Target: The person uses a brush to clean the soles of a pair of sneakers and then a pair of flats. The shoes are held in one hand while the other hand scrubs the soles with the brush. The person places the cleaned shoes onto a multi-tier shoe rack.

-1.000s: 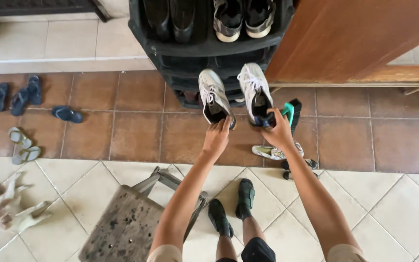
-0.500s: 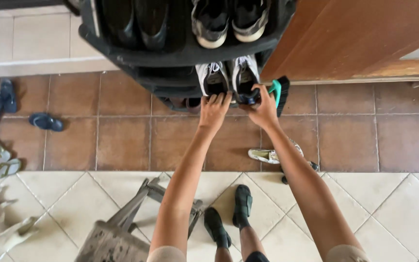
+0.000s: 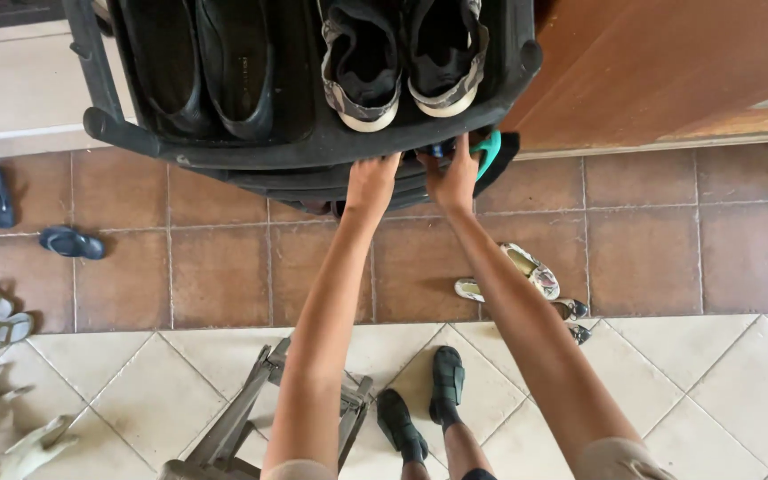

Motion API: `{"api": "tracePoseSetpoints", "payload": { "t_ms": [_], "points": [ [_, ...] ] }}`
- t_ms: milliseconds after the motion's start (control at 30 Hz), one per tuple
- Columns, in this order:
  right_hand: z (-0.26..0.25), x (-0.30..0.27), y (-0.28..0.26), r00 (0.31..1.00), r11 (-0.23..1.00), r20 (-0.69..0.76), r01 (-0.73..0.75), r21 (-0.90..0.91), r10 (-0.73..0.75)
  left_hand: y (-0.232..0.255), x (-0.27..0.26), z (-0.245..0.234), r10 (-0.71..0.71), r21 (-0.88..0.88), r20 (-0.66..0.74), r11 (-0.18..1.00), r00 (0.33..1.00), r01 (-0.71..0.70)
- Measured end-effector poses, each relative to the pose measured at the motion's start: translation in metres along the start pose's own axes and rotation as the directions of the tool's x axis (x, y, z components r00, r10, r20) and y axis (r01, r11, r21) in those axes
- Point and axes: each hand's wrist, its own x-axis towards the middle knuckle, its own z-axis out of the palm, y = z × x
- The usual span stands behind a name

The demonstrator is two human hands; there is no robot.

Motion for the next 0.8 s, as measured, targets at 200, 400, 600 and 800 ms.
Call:
{"api": "tracePoseSetpoints", "payload": {
  "t_ms": [200,400,600,800],
  "points": [
    [0.032,-0.001,0.021,0.998,0.997,-0.069,-0.009,-0.077,0.004,-0.007,-0.008,0.052,-0.149,-0.063,0.081,0.986,0.985,0.155],
    [0.033,-0.002,0.034,0.995,0.999,-0.097,-0.002,-0.05,-0.003,0.008,0.011,0.02,-0.242,-0.006,0.164,0.969,0.956,0.246],
    [-0.04,-0.029,-0.004,0.99,0.996,0.12,0.063,0.065,-0.07,0.017,-0.002,0.029,-0.289,-0.02,0.344,0.949,0.893,0.315],
    [-0.102,-0.064,0.039,0.935,0.993,0.349,0.018,0.115,-0.057,0.079,-0.035,-0.075,-0.354,-0.091,0.466,0.892,0.811,0.442]
  ]
}}
